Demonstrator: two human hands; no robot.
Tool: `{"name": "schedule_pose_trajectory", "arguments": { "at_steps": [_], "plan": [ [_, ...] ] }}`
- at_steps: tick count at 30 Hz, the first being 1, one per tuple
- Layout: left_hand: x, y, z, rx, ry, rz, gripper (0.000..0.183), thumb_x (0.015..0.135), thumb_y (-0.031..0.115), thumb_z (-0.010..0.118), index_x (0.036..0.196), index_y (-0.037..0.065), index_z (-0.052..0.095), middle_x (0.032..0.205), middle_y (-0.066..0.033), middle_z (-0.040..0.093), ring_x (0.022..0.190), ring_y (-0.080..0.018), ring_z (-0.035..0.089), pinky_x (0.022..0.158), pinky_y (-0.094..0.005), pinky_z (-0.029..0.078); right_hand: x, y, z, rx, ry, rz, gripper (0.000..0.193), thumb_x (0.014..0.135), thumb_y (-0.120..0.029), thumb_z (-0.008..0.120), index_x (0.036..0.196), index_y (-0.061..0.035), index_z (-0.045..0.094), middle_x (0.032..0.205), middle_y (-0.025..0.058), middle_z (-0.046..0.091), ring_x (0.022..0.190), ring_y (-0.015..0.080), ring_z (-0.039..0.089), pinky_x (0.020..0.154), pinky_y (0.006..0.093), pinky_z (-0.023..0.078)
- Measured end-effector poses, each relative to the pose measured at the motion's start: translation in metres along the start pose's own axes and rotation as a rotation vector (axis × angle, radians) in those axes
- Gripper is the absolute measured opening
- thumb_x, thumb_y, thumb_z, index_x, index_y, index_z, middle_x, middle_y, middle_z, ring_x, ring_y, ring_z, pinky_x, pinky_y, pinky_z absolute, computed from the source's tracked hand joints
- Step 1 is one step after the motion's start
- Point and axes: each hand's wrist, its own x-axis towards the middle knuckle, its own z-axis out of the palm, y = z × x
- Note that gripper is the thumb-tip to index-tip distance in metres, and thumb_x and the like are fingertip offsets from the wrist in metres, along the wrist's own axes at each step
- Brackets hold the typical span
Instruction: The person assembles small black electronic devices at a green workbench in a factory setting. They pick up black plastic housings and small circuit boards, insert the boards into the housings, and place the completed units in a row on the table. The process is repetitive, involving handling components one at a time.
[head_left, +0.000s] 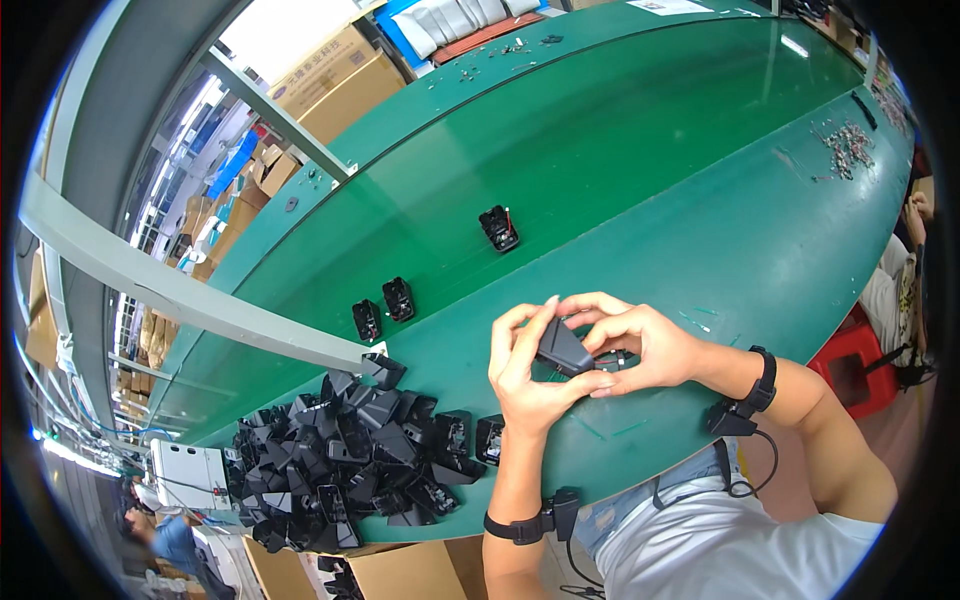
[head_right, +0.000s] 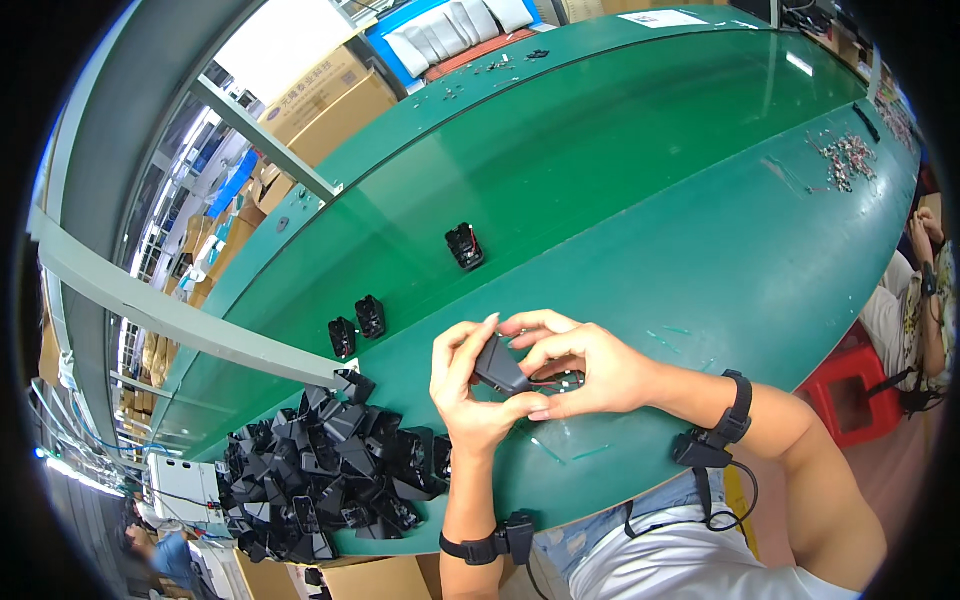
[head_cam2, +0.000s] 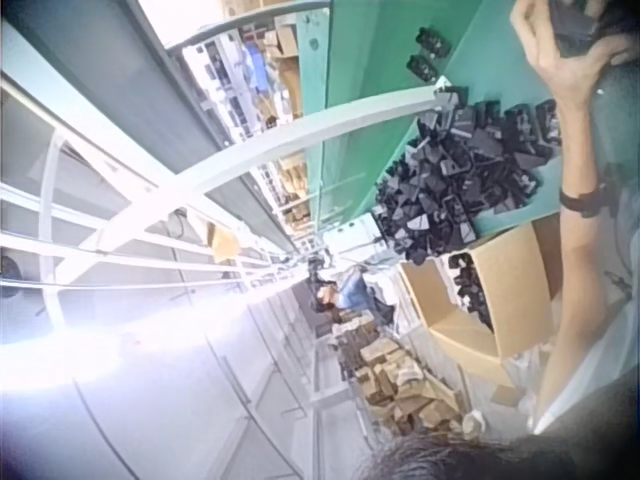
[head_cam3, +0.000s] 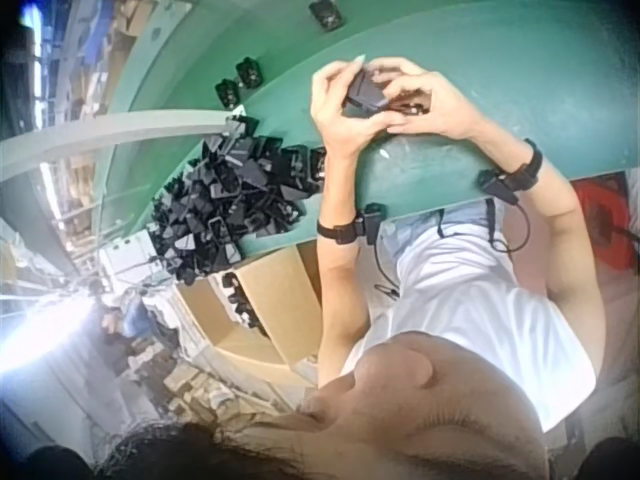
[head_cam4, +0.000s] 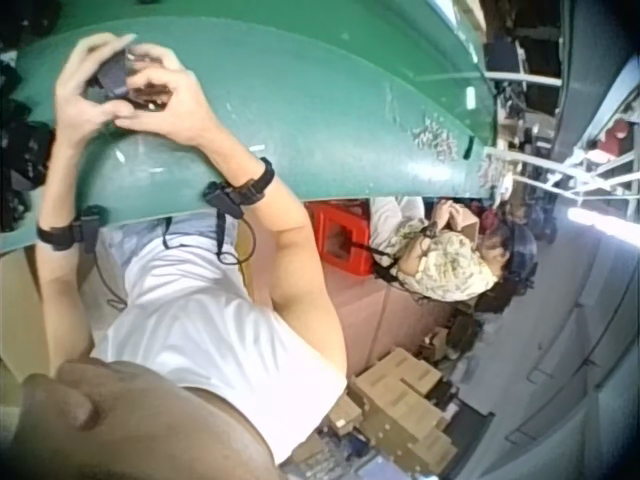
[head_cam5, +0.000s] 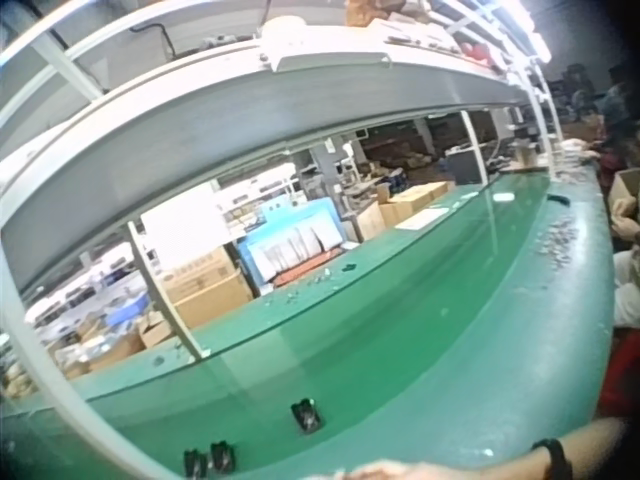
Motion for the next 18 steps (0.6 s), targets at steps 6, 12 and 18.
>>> {"name": "schedule_pose_trajectory", "arguments": {
  "at_steps": [6,12,18],
  "plan": [
    [0.005,0.008,0.005,-0.036,-0.014,0.094,0.086,0.067,0.074,0.074,0.11,0.0,0.074,0.106,-0.0132,0.061,0.074,-0.0176,0.062,0.064,-0.0284,0.051,-0.003,0.005,0.001,0.413,0.011,0.204,0.028,0.079,0.003,0.081,0.102,0.0031,0.065,0.14,0.012,0.045,0.121,0.0214,0.056,0.101,0.037,0.054],
    [-0.003,0.012,0.003,0.029,0.105,0.103,0.067,0.103,0.056,0.038,0.106,0.001,0.076,0.095,-0.0153,0.064,0.058,-0.0178,0.058,0.049,-0.0284,0.046,-0.004,0.009,0.007,0.688,-0.027,0.302,0.015,0.085,0.001,0.074,0.098,-0.002,0.067,0.139,0.0106,0.053,0.114,0.0186,0.061,0.1,0.0398,0.052],
    [0.007,0.013,0.0,0.009,0.229,0.187,0.042,0.102,0.024,0.041,0.076,0.0,0.065,0.075,-0.0139,0.067,0.071,-0.0301,0.062,0.07,-0.0386,0.048,-0.01,0.012,0.009,0.779,-0.027,0.392,0.022,0.089,-0.007,0.073,0.11,-0.0024,0.067,0.121,0.0058,0.064,0.115,0.0197,0.061,0.104,0.0436,0.05]
  ]
}}
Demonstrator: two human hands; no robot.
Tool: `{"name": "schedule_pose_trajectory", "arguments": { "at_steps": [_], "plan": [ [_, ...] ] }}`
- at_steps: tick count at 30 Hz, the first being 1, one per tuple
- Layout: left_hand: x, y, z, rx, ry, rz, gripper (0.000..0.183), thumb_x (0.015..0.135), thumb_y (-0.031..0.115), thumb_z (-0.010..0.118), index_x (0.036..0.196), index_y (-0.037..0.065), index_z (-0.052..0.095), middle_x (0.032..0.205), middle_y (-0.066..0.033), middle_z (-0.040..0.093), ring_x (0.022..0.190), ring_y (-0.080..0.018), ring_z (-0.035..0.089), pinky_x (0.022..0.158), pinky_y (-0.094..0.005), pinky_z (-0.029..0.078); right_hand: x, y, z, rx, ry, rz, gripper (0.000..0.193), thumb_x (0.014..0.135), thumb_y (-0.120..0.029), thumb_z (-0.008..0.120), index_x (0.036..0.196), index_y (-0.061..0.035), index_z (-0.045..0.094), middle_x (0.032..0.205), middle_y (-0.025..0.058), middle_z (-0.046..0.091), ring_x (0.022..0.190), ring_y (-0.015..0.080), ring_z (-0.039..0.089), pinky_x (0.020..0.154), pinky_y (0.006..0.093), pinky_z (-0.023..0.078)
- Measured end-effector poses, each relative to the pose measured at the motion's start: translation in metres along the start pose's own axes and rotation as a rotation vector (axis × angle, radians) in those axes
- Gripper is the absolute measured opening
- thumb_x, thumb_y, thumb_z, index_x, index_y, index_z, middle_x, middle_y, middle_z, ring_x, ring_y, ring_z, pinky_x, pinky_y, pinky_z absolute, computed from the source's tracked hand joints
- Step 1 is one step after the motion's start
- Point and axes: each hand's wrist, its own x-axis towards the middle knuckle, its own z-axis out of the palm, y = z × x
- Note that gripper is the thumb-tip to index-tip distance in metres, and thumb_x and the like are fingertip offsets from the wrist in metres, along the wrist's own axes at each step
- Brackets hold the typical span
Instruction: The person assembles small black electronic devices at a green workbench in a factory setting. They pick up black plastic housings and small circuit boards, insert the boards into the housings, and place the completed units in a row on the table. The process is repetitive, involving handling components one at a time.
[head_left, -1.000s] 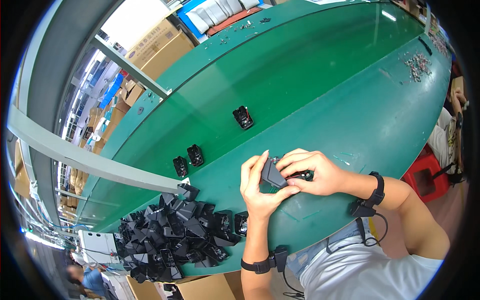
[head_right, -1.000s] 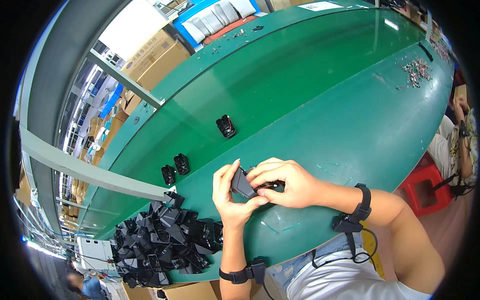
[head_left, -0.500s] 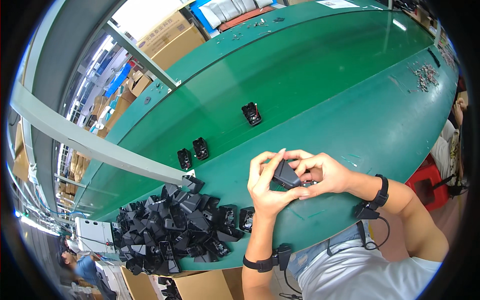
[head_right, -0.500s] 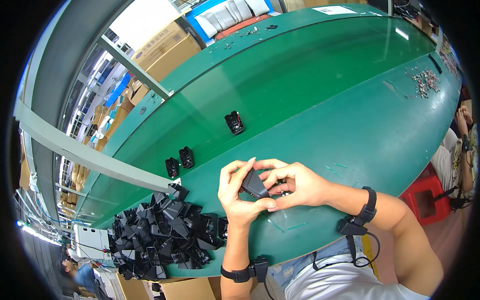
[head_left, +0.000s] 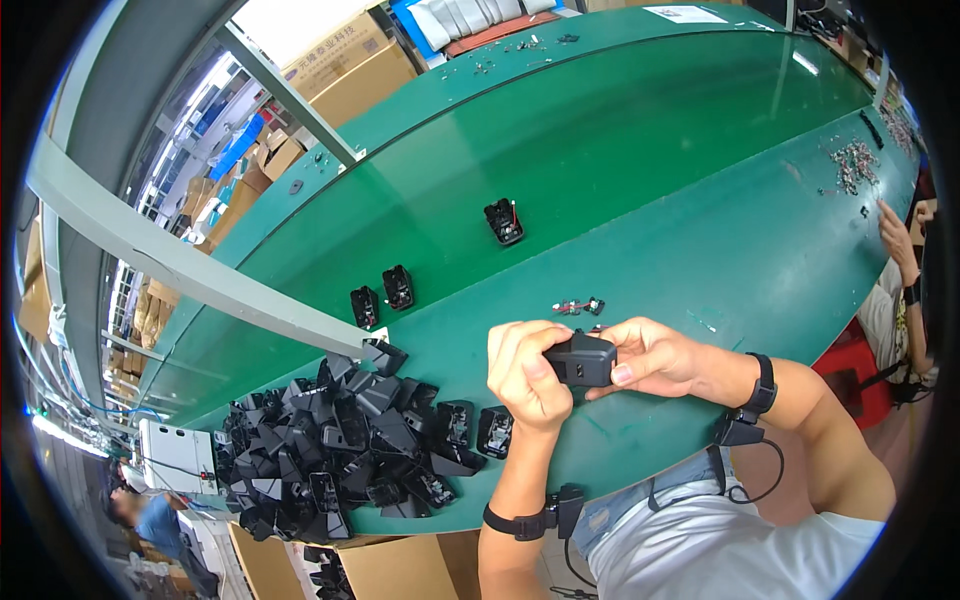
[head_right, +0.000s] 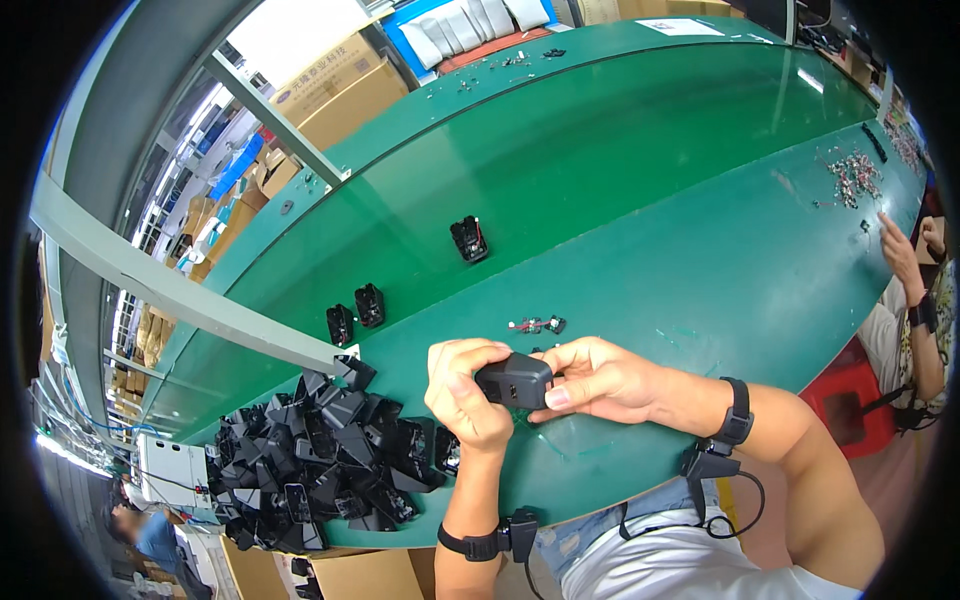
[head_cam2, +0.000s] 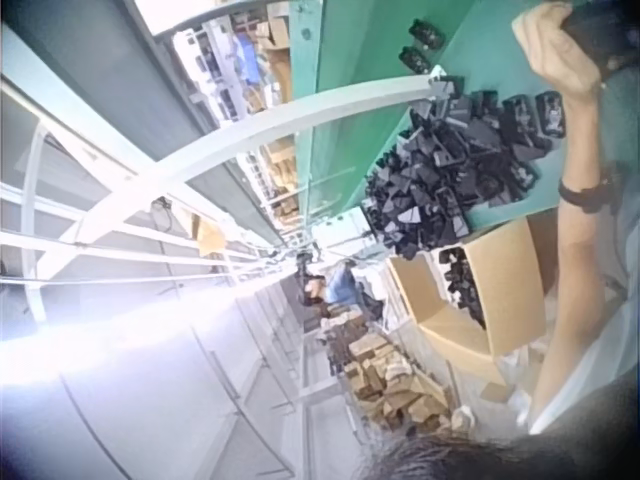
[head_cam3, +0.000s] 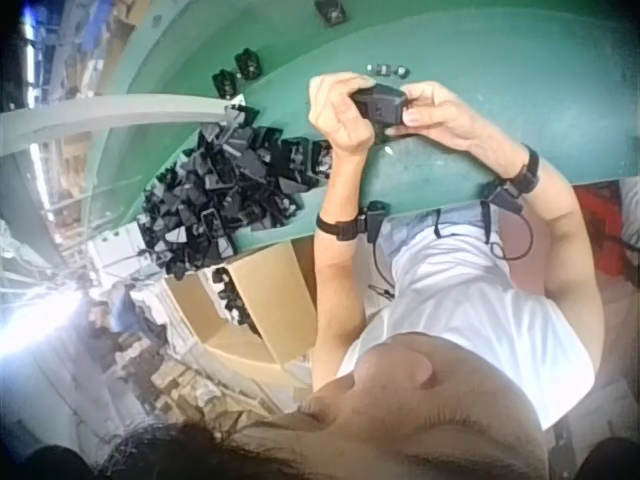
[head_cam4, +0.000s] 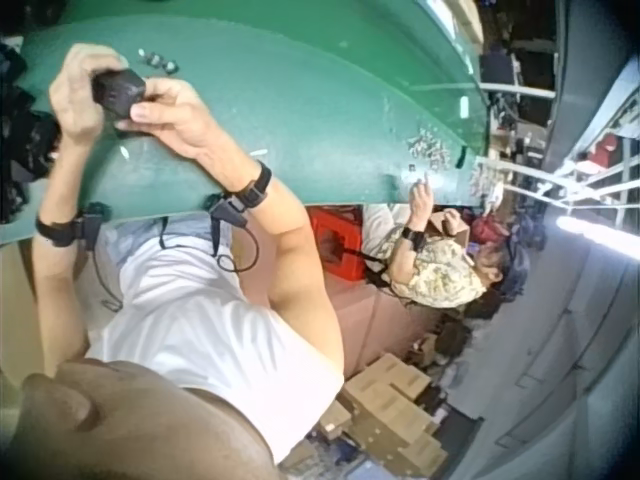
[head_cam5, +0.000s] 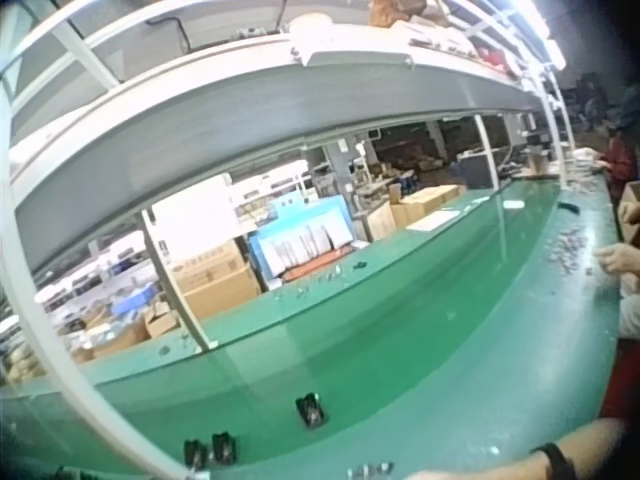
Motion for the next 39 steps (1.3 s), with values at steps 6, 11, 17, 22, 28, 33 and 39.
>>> {"name": "schedule_pose_trajectory", "arguments": {
  "at_steps": [6,11,17,22,28,33,39],
  "plan": [
    [-0.007,-0.002,0.0,-0.034,-0.014,-0.053,0.048,0.105,0.024,0.034,0.075,-0.002,0.061,0.075,-0.0162,0.064,0.071,-0.0274,0.061,0.067,-0.0367,0.048,0.002,0.007,0.001,0.045,-0.009,0.035,0.025,0.09,-0.005,0.071,0.114,-0.0027,0.067,0.118,0.0065,0.065,0.117,0.0205,0.061,0.106,0.044,0.049],
    [-0.016,-0.003,0.006,-0.141,0.013,-0.191,0.036,0.1,0.02,0.044,0.076,-0.002,0.06,0.08,-0.0173,0.061,0.074,-0.0306,0.059,0.069,-0.0397,0.047,0.002,0.008,-0.001,0.051,0.019,0.046,0.024,0.09,-0.004,0.071,0.114,-0.0012,0.069,0.127,0.008,0.062,0.12,0.0213,0.059,0.107,0.044,0.048],
    [-0.015,-0.011,0.008,-0.226,0.209,-0.288,0.031,0.104,0.019,0.039,0.092,-0.003,0.057,0.091,-0.0162,0.06,0.08,-0.0281,0.057,0.073,-0.0377,0.046,0.02,-0.016,0.023,-0.485,0.044,-0.17,0.021,0.084,-0.007,0.077,0.102,0.0015,0.075,0.14,0.015,0.053,0.12,0.0221,0.058,0.103,0.0392,0.048],
    [-0.019,-0.037,0.004,0.268,-0.014,-0.382,0.023,0.101,0.022,0.05,0.097,0.001,0.058,0.089,-0.0154,0.058,0.083,-0.029,0.057,0.076,-0.04,0.046,0.105,-0.088,0.051,-1.601,0.05,-0.687,0.034,0.069,-0.019,0.084,0.099,-0.0045,0.076,0.134,0.0183,0.057,0.111,0.0315,0.064,0.094,0.0411,0.052],
    [-0.048,-0.023,0.011,0.702,-0.595,-0.314,0.054,0.086,0.039,0.067,0.121,-0.002,0.061,0.128,-0.0226,0.053,0.123,-0.0423,0.046,0.097,-0.0538,0.043,0.241,-0.034,0.043,-2.303,-0.005,-0.236,0.035,0.068,-0.021,0.082,0.099,-0.0055,0.075,0.13,0.0179,0.06,0.113,0.0337,0.062,0.09,0.044,0.054],
    [-0.045,-0.025,0.02,0.711,-0.712,-0.374,0.071,0.09,0.048,0.061,0.137,-0.006,0.051,0.145,-0.0253,0.042,0.135,-0.0451,0.038,0.107,-0.0546,0.037,0.268,-0.027,0.005,-2.354,0.033,-0.041,0.051,0.075,-0.035,0.082,0.113,-0.0035,0.07,0.134,0.0198,0.056,0.116,0.0368,0.06,0.097,0.0454,0.052],
    [-0.04,-0.015,0.015,0.714,-0.771,-0.478,0.075,0.094,0.051,0.057,0.139,-0.008,0.047,0.15,-0.025,0.041,0.139,-0.0454,0.038,0.109,-0.0547,0.036,0.209,-0.056,0.014,-2.159,-0.045,-0.466,0.046,0.085,-0.037,0.072,0.119,-0.0072,0.066,0.14,0.0199,0.053,0.117,0.0369,0.06,0.101,0.045,0.049]
  ]
}}
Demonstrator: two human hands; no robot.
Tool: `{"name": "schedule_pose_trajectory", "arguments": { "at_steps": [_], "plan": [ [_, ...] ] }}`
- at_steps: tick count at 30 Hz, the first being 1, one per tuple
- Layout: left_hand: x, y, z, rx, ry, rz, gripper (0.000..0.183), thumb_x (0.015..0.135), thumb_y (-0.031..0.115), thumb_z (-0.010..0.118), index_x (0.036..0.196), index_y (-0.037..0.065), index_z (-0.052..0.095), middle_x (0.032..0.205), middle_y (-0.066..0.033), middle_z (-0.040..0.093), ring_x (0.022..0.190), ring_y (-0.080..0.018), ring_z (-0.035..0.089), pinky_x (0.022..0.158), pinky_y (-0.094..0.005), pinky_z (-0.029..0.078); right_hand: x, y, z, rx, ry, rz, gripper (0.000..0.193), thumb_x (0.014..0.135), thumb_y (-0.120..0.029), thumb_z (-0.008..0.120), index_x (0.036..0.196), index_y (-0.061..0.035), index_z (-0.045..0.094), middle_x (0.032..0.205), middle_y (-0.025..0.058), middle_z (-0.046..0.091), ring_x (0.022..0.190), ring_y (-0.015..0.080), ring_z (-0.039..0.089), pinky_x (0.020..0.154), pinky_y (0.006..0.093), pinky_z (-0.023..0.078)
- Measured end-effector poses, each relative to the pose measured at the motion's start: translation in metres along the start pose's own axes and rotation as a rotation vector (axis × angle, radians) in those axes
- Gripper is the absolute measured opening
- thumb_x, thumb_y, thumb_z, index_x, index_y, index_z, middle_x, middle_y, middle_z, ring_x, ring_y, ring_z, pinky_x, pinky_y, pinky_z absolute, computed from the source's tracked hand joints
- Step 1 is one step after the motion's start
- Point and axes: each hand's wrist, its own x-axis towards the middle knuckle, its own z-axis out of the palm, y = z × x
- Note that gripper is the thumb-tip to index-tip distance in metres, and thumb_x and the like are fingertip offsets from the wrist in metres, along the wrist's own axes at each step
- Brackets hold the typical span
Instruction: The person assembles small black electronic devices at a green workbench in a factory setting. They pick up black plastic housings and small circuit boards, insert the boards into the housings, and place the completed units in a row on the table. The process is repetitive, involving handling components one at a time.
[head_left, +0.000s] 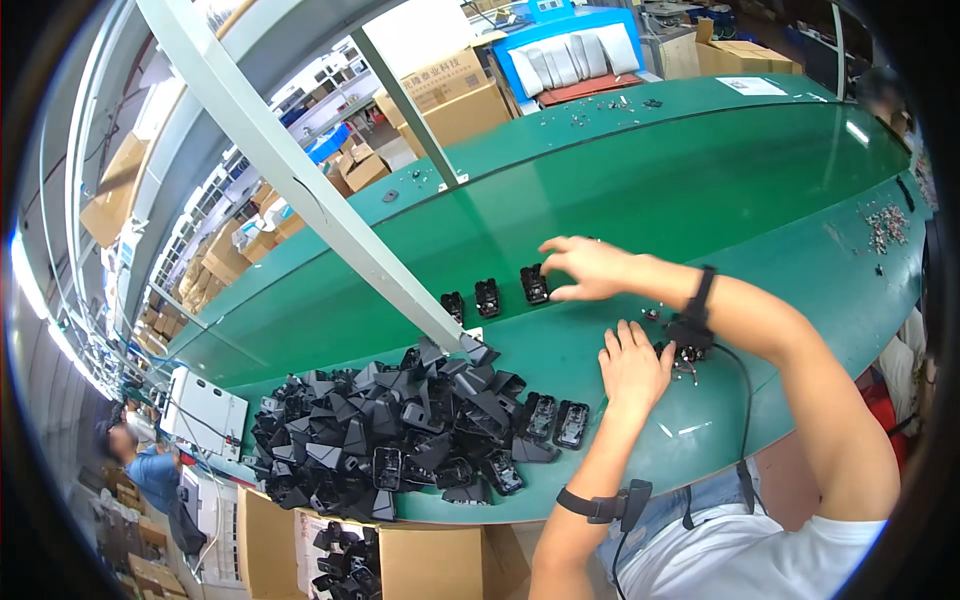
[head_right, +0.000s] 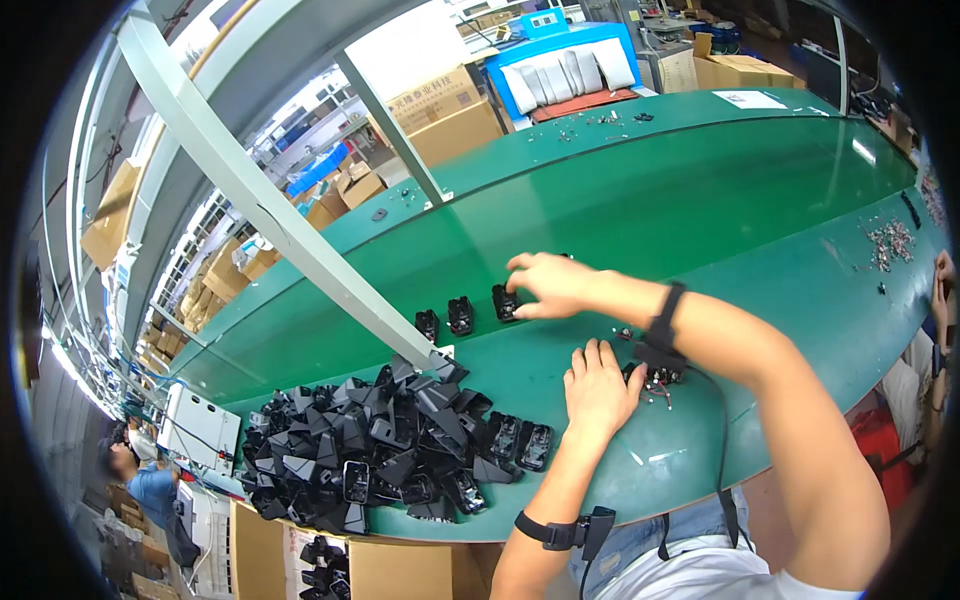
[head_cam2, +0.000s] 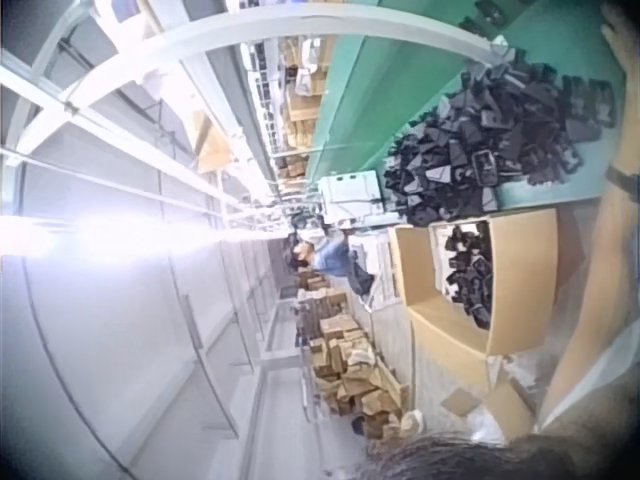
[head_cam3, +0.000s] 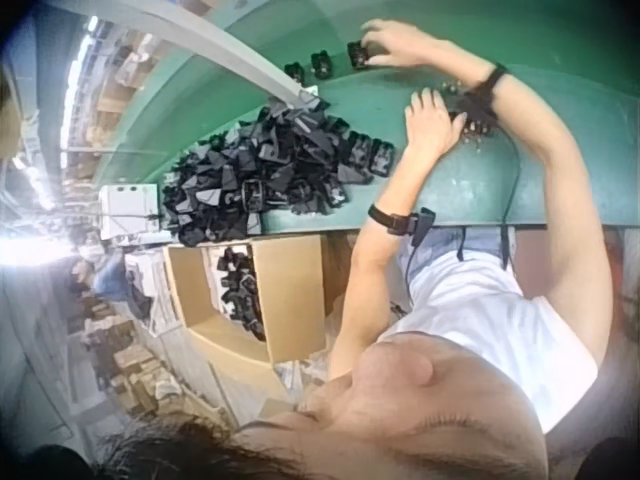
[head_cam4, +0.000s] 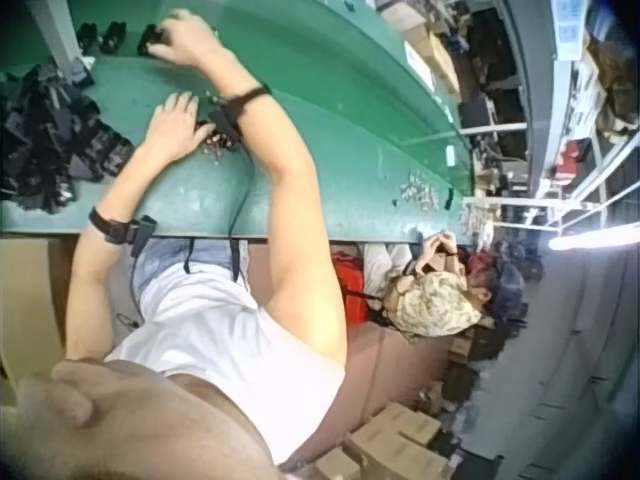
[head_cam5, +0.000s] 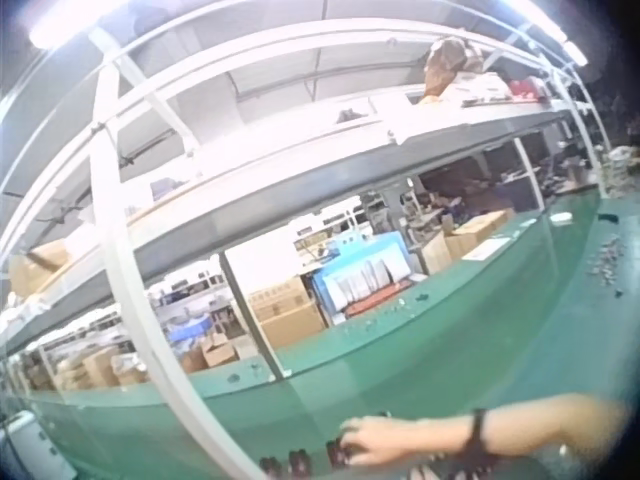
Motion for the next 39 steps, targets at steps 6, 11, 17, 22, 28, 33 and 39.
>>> {"name": "schedule_pose_trajectory", "arguments": {
  "at_steps": [6,11,17,22,28,33,39],
  "plan": [
    [-0.006,0.001,-0.003,0.07,0.098,0.014,0.049,0.094,0.036,0.06,0.124,-0.002,0.058,0.135,-0.0222,0.053,0.126,-0.0409,0.05,0.099,-0.0536,0.045,-0.126,0.016,-0.061,0.341,0.014,0.279,0.014,0.085,-0.014,0.071,0.093,-0.0021,0.073,0.091,0.0114,0.073,0.083,0.0245,0.072,0.077,0.0369,0.058],
    [0.001,-0.003,-0.002,0.072,0.19,0.056,0.036,0.092,0.027,0.06,0.115,0.0,0.062,0.122,-0.021,0.061,0.113,-0.0394,0.058,0.091,-0.0517,0.048,-0.165,0.025,-0.038,0.326,0.01,0.379,0.039,0.08,-0.018,0.076,0.115,-0.0035,0.068,0.111,0.0138,0.07,0.085,0.0228,0.071,0.075,0.0373,0.058],
    [-0.018,-0.001,-0.056,-0.014,0.244,-0.003,0.035,0.091,0.028,0.064,0.115,0.003,0.063,0.112,-0.0183,0.066,0.102,-0.0377,0.063,0.088,-0.0481,0.05,-0.15,0.019,-0.009,0.326,-0.128,0.338,0.028,0.077,-0.019,0.079,0.103,-0.0116,0.073,0.1,0.0129,0.064,0.094,0.0279,0.066,0.084,0.0399,0.054],
    [-0.092,-0.029,-0.089,0.065,0.328,-0.026,0.052,0.081,0.026,0.076,0.124,0.003,0.059,0.124,-0.0199,0.059,0.109,-0.0398,0.057,0.094,-0.0472,0.047,-0.167,0.013,-0.019,0.616,-0.014,0.436,0.021,0.078,-0.011,0.078,0.098,-0.0067,0.074,0.094,0.0104,0.063,0.088,0.0214,0.068,0.082,0.0333,0.057],
    [-0.116,-0.043,-0.07,0.16,0.151,-0.094,0.066,0.072,0.013,0.08,0.131,0.005,0.052,0.14,-0.02,0.043,0.112,-0.042,0.053,0.095,-0.0475,0.046,-0.195,0.017,-0.025,1.118,0.149,0.555,0.021,0.086,0.001,0.069,0.107,0.0011,0.071,0.116,0.0121,0.067,0.096,0.014,0.066,0.09,0.0281,0.055],
    [-0.107,-0.028,-0.068,0.136,0.239,-0.055,0.059,0.072,0.009,0.074,0.127,0.004,0.053,0.137,-0.0208,0.046,0.109,-0.0422,0.054,0.093,-0.0485,0.047,-0.209,0.011,-0.029,1.241,0.282,0.523,0.01,0.089,-0.002,0.07,0.098,0.0012,0.069,0.113,0.0138,0.07,0.095,0.0148,0.067,0.089,0.0281,0.055],
    [-0.07,-0.013,-0.07,0.108,0.159,-0.089,0.059,0.075,0.013,0.071,0.128,0.001,0.05,0.119,-0.021,0.058,0.106,-0.0418,0.056,0.093,-0.0484,0.047,-0.21,-0.004,-0.037,1.376,0.344,0.518,0.012,0.09,-0.007,0.072,0.099,-0.0003,0.068,0.116,0.0165,0.069,0.096,0.0162,0.068,0.09,0.0304,0.055]
  ]
}}
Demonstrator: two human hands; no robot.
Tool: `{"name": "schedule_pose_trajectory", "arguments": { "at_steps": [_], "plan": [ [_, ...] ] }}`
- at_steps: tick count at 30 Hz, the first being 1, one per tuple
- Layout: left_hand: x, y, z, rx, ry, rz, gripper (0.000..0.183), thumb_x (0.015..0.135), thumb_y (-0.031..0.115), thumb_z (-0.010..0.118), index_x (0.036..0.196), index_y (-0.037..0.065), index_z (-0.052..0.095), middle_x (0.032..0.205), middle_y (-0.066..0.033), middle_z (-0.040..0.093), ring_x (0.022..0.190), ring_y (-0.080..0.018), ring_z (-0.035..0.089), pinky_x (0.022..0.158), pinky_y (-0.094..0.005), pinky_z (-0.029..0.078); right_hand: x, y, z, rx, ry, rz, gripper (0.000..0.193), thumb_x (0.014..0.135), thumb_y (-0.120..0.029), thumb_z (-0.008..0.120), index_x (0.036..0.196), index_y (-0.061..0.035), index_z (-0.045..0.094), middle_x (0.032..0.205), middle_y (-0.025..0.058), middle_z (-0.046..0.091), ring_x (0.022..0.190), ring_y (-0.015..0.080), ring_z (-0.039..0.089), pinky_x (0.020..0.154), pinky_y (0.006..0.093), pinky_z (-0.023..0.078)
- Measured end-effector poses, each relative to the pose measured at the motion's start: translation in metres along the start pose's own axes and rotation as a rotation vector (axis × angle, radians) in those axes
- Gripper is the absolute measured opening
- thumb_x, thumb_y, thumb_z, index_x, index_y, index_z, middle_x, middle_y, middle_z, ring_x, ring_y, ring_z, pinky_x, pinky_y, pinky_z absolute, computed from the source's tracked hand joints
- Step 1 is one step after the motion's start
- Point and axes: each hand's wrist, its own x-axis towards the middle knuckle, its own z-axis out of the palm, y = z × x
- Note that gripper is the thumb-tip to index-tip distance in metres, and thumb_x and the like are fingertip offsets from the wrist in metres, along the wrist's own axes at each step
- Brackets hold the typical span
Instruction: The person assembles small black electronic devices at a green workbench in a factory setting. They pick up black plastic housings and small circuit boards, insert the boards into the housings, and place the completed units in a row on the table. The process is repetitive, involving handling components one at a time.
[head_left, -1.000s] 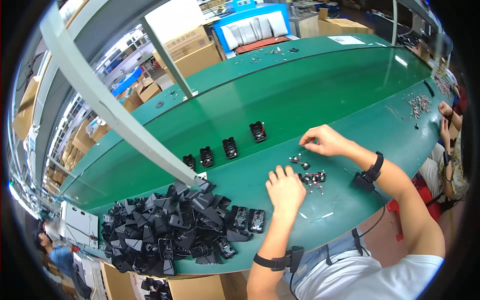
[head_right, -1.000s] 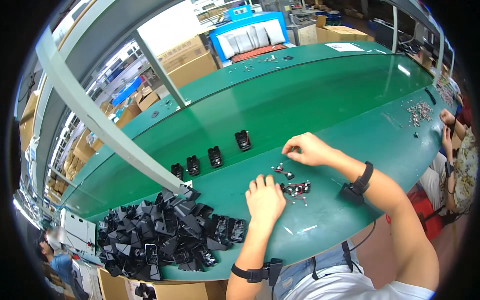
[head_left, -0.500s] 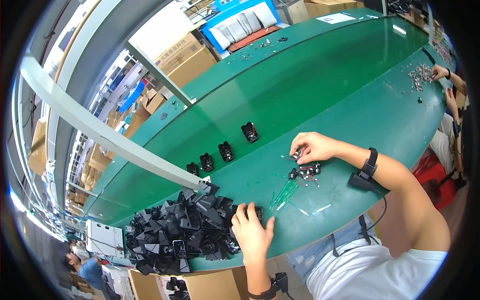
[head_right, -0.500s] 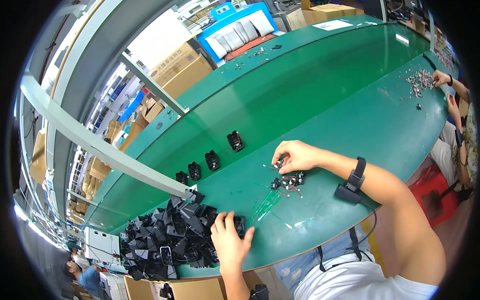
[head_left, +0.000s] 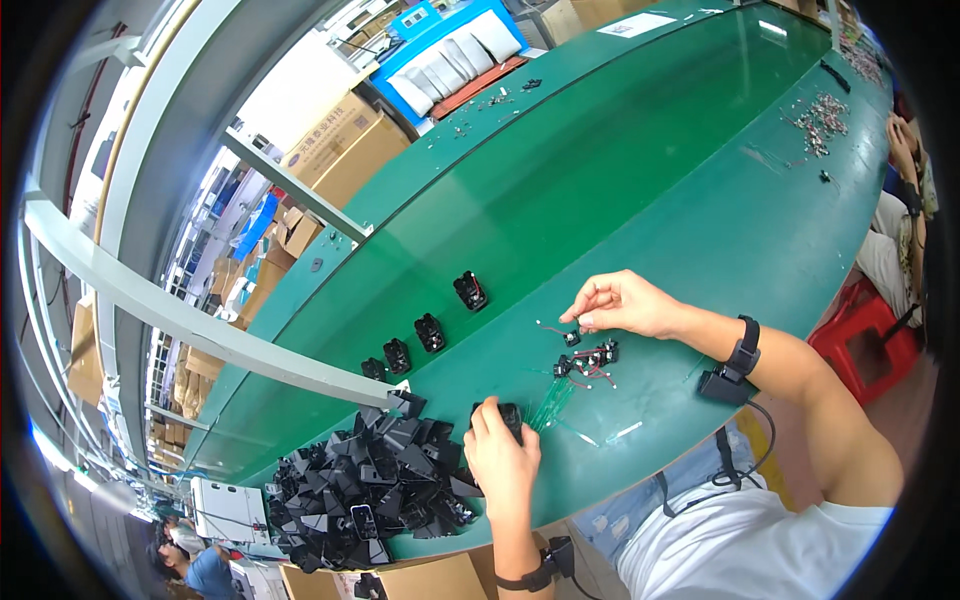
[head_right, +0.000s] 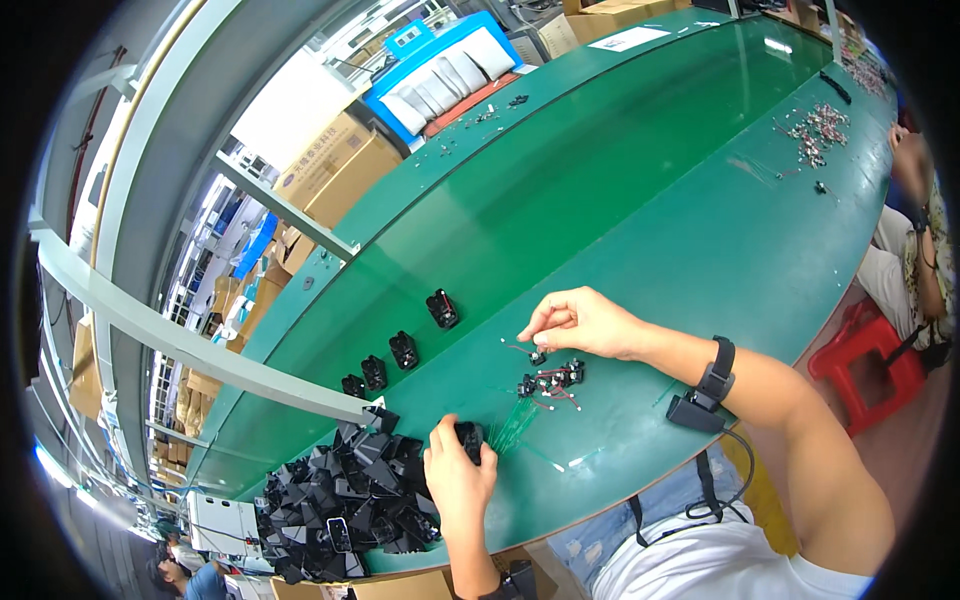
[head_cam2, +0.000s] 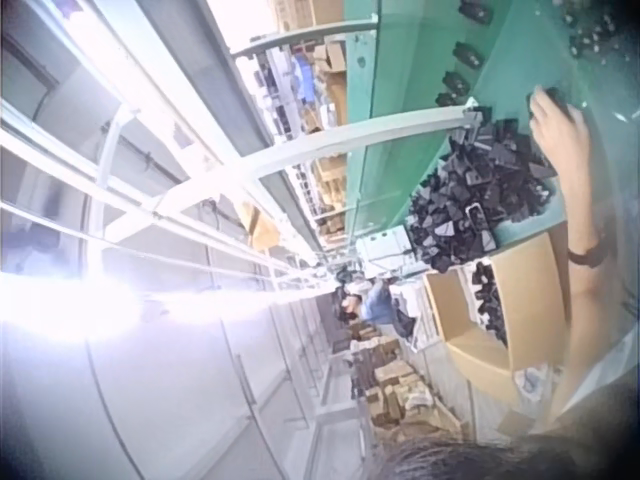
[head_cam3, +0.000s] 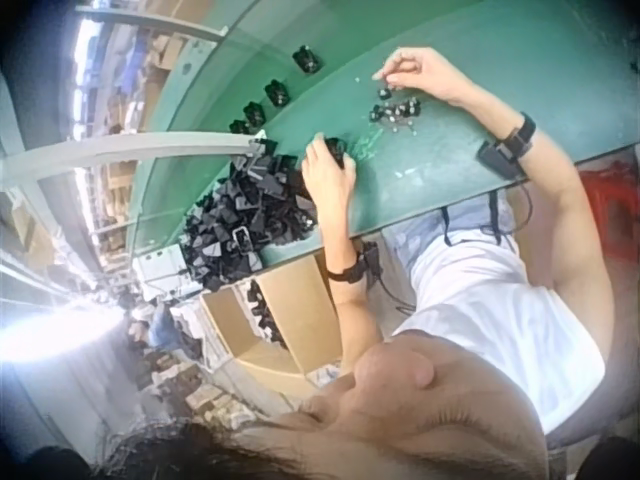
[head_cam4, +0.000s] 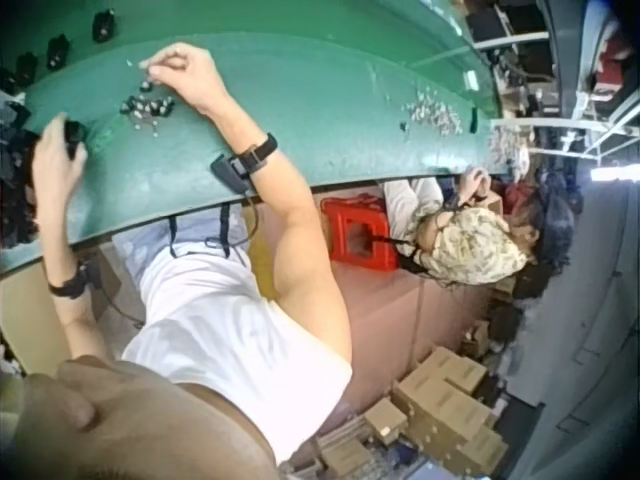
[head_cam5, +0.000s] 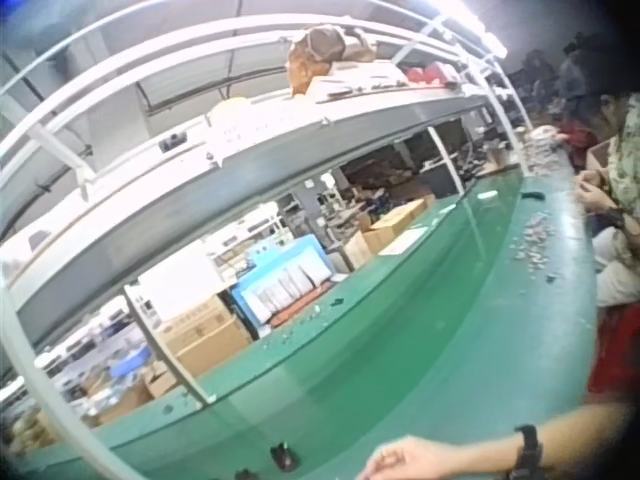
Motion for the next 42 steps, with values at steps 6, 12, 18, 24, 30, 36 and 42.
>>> {"name": "schedule_pose_trajectory", "arguments": {
  "at_steps": [6,12,18,24,30,36,42],
  "plan": [
    [0.032,0.024,0.002,-0.185,0.231,0.093,0.055,0.078,0.009,0.071,0.128,0.0,0.051,0.117,-0.0211,0.058,0.099,-0.0387,0.062,0.091,-0.0438,0.051,0.0,0.002,-0.005,-0.122,-0.047,-0.065,0.014,0.088,-0.004,0.073,0.1,0.0016,0.071,0.109,0.0116,0.069,0.098,0.0139,0.068,0.091,0.0299,0.054],
    [0.064,0.028,0.045,-1.008,-0.137,0.076,0.071,0.081,0.0,0.073,0.144,0.003,0.04,0.123,-0.0113,0.056,0.104,-0.0166,0.061,0.09,-0.0321,0.052,-0.008,-0.004,0.007,0.049,-0.01,-0.053,0.014,0.088,-0.003,0.073,0.1,0.0023,0.068,0.102,0.0072,0.069,0.096,0.0131,0.068,0.091,0.0303,0.055],
    [0.062,0.04,0.048,-1.488,-0.319,0.114,0.097,0.078,-0.006,0.074,0.158,0.006,0.02,0.153,-0.0131,0.036,0.128,-0.0267,0.054,0.101,-0.0382,0.052,-0.01,-0.009,0.016,-0.191,0.013,-0.202,0.01,0.087,-0.006,0.075,0.093,-0.0001,0.069,0.103,0.0076,0.069,0.094,0.0146,0.067,0.087,0.0308,0.056],
    [0.06,0.047,0.047,-0.891,-0.044,0.203,0.086,0.071,0.006,0.086,0.144,-0.001,0.042,0.121,-0.0155,0.064,0.111,-0.0227,0.064,0.088,-0.034,0.055,-0.015,-0.01,0.026,-0.638,0.053,-0.508,0.012,0.082,-0.011,0.078,0.088,-0.0045,0.07,0.104,0.0092,0.067,0.097,0.0241,0.064,0.086,0.0371,0.053],
    [0.063,0.041,0.054,-0.947,0.047,0.233,0.084,0.067,0.017,0.089,0.14,0.002,0.05,0.123,-0.0171,0.061,0.103,-0.0294,0.066,0.086,-0.0394,0.055,-0.019,-0.013,0.029,-0.802,0.037,-0.57,0.011,0.081,-0.01,0.075,0.087,-0.0065,0.066,0.114,0.0093,0.062,0.105,0.0289,0.059,0.09,0.0394,0.05],
    [0.061,0.045,0.045,-0.805,0.107,0.244,0.089,0.065,0.016,0.09,0.142,0.0,0.048,0.123,-0.0175,0.062,0.107,-0.0283,0.065,0.084,-0.0367,0.053,-0.017,-0.016,0.029,-1.026,0.067,-0.731,0.017,0.076,-0.01,0.077,0.084,-0.0042,0.063,0.114,0.0102,0.062,0.105,0.0315,0.059,0.091,0.0415,0.05],
    [0.062,0.044,0.05,-0.698,0.151,0.337,0.09,0.063,0.018,0.09,0.142,0.0,0.049,0.119,-0.0182,0.065,0.106,-0.028,0.066,0.082,-0.0354,0.053,-0.019,-0.018,0.029,-1.075,0.073,-0.699,0.018,0.077,-0.01,0.077,0.084,-0.0031,0.062,0.116,0.0102,0.061,0.108,0.0317,0.058,0.091,0.0413,0.05]
  ]
}}
